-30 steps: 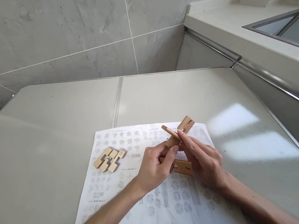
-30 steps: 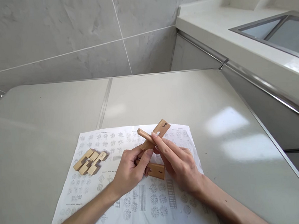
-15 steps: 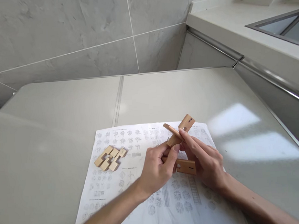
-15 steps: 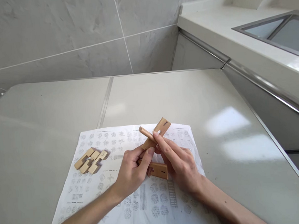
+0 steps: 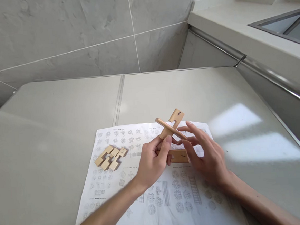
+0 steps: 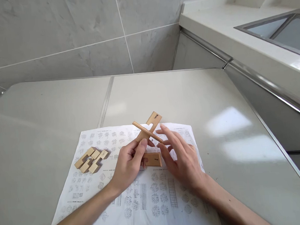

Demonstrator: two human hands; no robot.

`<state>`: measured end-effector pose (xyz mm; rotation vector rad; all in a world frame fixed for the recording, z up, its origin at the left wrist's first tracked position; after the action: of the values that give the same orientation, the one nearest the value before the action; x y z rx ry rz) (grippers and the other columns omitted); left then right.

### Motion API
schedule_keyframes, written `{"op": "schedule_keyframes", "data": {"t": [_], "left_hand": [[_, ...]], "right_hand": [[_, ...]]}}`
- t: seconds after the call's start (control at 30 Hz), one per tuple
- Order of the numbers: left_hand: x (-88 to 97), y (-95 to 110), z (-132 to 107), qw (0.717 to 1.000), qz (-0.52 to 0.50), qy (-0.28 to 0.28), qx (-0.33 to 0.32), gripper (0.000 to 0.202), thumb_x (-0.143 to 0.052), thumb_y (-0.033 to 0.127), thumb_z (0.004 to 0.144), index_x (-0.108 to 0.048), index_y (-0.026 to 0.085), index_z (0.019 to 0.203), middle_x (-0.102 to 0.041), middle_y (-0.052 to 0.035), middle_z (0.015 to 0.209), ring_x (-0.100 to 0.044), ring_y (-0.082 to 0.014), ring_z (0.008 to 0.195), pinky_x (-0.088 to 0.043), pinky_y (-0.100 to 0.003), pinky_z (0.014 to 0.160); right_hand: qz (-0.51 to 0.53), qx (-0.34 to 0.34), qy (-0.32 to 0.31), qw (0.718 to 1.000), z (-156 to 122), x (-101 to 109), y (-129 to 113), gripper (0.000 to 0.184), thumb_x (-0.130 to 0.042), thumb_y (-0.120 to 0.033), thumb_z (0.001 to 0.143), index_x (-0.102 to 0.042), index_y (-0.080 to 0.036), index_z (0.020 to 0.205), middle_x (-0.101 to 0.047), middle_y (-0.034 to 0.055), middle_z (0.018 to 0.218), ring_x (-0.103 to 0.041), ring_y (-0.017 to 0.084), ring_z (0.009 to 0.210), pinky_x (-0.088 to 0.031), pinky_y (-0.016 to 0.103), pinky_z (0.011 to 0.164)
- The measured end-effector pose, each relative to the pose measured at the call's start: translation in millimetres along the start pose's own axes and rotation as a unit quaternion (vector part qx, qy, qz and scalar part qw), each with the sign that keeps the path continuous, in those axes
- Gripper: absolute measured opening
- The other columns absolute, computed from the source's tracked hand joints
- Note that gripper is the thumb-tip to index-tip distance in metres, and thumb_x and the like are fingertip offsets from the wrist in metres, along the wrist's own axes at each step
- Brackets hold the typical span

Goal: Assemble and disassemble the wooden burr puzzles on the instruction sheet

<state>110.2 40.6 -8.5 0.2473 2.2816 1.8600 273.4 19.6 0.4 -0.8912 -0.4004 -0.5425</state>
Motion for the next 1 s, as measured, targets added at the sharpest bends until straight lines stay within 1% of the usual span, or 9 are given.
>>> {"op": "schedule_keyframes", "data": {"t": [0.07,0.13,0.2,0.37,0.47,0.6,0.73,0.83,1.0], "left_hand": [[3.2,1,1,1.0,0.0,0.018,0.005,0.049,-0.058,0.063,0.104,-0.074,0.017,0.095,-0.049,0.0047,0.057,-0.052,-0.011,0.05,-0.049,-0.022,0.05],[4.9,2,2,1.0,0.006,0.028,0.005,0.05,-0.057,0.063,0.105,-0.074,0.018,0.095,-0.046,0.0052,0.057,-0.05,-0.0109,0.05,-0.05,-0.022,0.051],[4.9,2,2,1.0,0.013,0.029,0.0,0.05,-0.057,0.063,0.105,-0.074,0.018,0.094,-0.046,0.0052,0.057,-0.049,-0.011,0.051,-0.05,-0.022,0.051],[3.0,0,2,1.0,0.008,0.016,-0.011,0.046,-0.057,0.062,0.105,-0.07,0.019,0.093,-0.046,0.0066,0.054,-0.048,-0.0104,0.048,-0.046,-0.022,0.049],[3.9,-2,3,0.999,0.018,0.017,-0.02,0.044,-0.057,0.059,0.106,-0.069,0.019,0.092,-0.048,0.0059,0.056,-0.048,-0.0103,0.05,-0.045,-0.022,0.05],[9.8,4,4,0.997,0.046,0.037,-0.046,0.043,-0.055,0.056,0.108,-0.071,0.019,0.092,-0.06,0.0003,0.072,-0.055,-0.0125,0.061,-0.047,-0.025,0.058],[22.8,14,4,0.989,0.072,0.092,-0.09,0.041,-0.053,0.05,0.109,-0.07,0.02,0.086,-0.063,-0.0023,0.081,-0.058,-0.0152,0.073,-0.05,-0.028,0.071],[28.9,14,7,0.988,0.063,0.103,-0.092,0.042,-0.053,0.049,0.108,-0.068,0.02,0.082,-0.062,-0.0022,0.083,-0.055,-0.0141,0.068,-0.048,-0.03,0.069],[30.9,12,10,0.987,0.068,0.1,-0.102,0.041,-0.051,0.039,0.108,-0.062,0.02,0.073,-0.061,-0.0037,0.085,-0.053,-0.0144,0.068,-0.046,-0.03,0.065]], "right_hand": [[0.035,-0.041,0.0,0.999,2,3,2,0.034,-0.056,-0.019,0.109,-0.058,-0.025,0.142,-0.074,0.0094,0.116,-0.076,0.02,0.077,-0.064,0.034,0.062],[0.059,-0.048,-0.016,0.997,5,5,-1,0.012,-0.053,-0.024,0.109,-0.063,-0.023,0.114,-0.07,0.0056,0.096,-0.07,0.019,0.071,-0.059,0.033,0.061],[0.08,-0.027,-0.043,0.995,7,5,-6,0.013,-0.052,-0.025,0.108,-0.059,-0.023,0.098,-0.063,0.0028,0.083,-0.062,0.017,0.065,-0.052,0.031,0.057],[0.117,0.003,-0.111,0.987,9,-1,-14,0.023,-0.055,-0.021,0.105,-0.048,-0.024,0.084,-0.05,-0.0034,0.068,-0.044,0.013,0.054,-0.038,0.028,0.049],[0.158,-0.042,-0.131,0.978,10,-3,-11,0.025,-0.055,-0.022,0.107,-0.051,-0.024,0.083,-0.053,-0.0031,0.067,-0.048,0.014,0.055,-0.041,0.027,0.052],[0.232,-0.128,-0.143,0.954,10,-2,-3,0.027,-0.055,-0.031,0.111,-0.063,-0.022,0.086,-0.06,-0.0015,0.067,-0.054,0.015,0.057,-0.046,0.028,0.055],[0.35,-0.226,-0.152,0.896,3,-6,11,0.035,-0.061,-0.042,0.11,-0.06,-0.022,0.082,-0.058,-0.0033,0.062,-0.052,0.013,0.051,-0.043,0.026,0.05],[0.442,-0.267,-0.155,0.842,-2,-11,16,0.035,-0.065,-0.045,0.108,-0.061,-0.021,0.082,-0.06,-0.0027,0.063,-0.053,0.013,0.051,-0.045,0.025,0.049],[0.547,-0.296,-0.168,0.765,-1,-17,12,0.038,-0.068,-0.045,0.107,-0.064,-0.019,0.08,-0.059,-0.0025,0.062,-0.049,0.011,0.047,-0.043,0.025,0.047]]}}
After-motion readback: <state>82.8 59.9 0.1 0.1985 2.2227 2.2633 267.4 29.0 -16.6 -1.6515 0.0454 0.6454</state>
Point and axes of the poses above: each hand's wrist, its own z-axis towards the middle knuckle, its own x-axis out of the back of the hand, y = z × x, the point moved 6 cm from there along z, towards the middle knuckle
